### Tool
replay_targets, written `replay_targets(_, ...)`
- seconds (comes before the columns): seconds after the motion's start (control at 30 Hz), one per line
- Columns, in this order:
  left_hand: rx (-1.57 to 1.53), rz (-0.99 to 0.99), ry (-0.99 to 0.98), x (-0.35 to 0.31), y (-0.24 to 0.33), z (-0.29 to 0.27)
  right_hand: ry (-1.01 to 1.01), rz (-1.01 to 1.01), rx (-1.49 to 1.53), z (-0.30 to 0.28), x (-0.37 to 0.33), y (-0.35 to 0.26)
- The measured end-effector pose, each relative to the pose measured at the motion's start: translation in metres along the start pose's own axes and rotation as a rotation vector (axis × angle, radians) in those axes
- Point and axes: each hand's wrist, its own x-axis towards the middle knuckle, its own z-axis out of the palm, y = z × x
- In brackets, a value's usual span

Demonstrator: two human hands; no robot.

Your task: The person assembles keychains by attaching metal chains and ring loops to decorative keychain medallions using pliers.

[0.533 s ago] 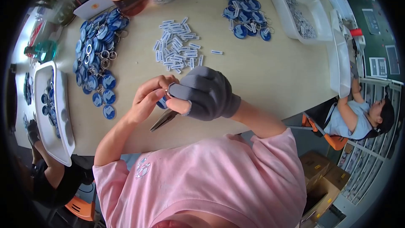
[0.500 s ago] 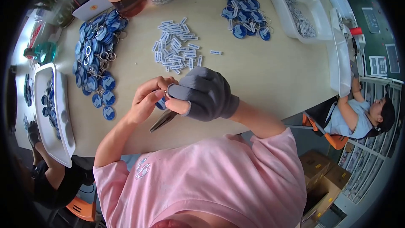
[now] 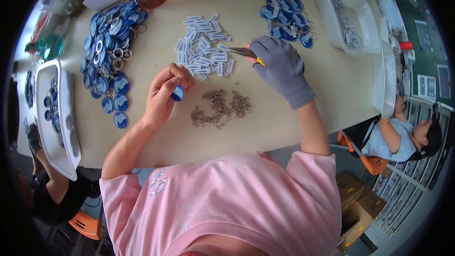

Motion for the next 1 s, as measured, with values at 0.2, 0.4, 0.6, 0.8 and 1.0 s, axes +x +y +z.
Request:
replay_targets(0.2,0.042,0.012,0.036,-0.001,0.004,-0.001,-0.059,0.094,0.022,0.006,0.000,-0.017)
replay_targets(0.4,0.134,0.010,0.029,-0.005,0.012,0.002,-0.036,0.156,-0.036,0.009,-0.009,-0.015)
replay_targets(0.6,0.173,0.055,0.033,-0.003,0.010,0.001,-0.020,0.246,0.584,-0.008,0.008,-0.053)
replay_targets(0.8,0.183,0.040,0.043,-0.005,0.011,0.002,0.179,0.485,1.237,0.013,0.022,-0.106)
replay_targets(1.0,0.176,-0.001,0.059,-0.005,0.013,0.003,0.243,0.541,1.176,0.020,0.026,-0.114)
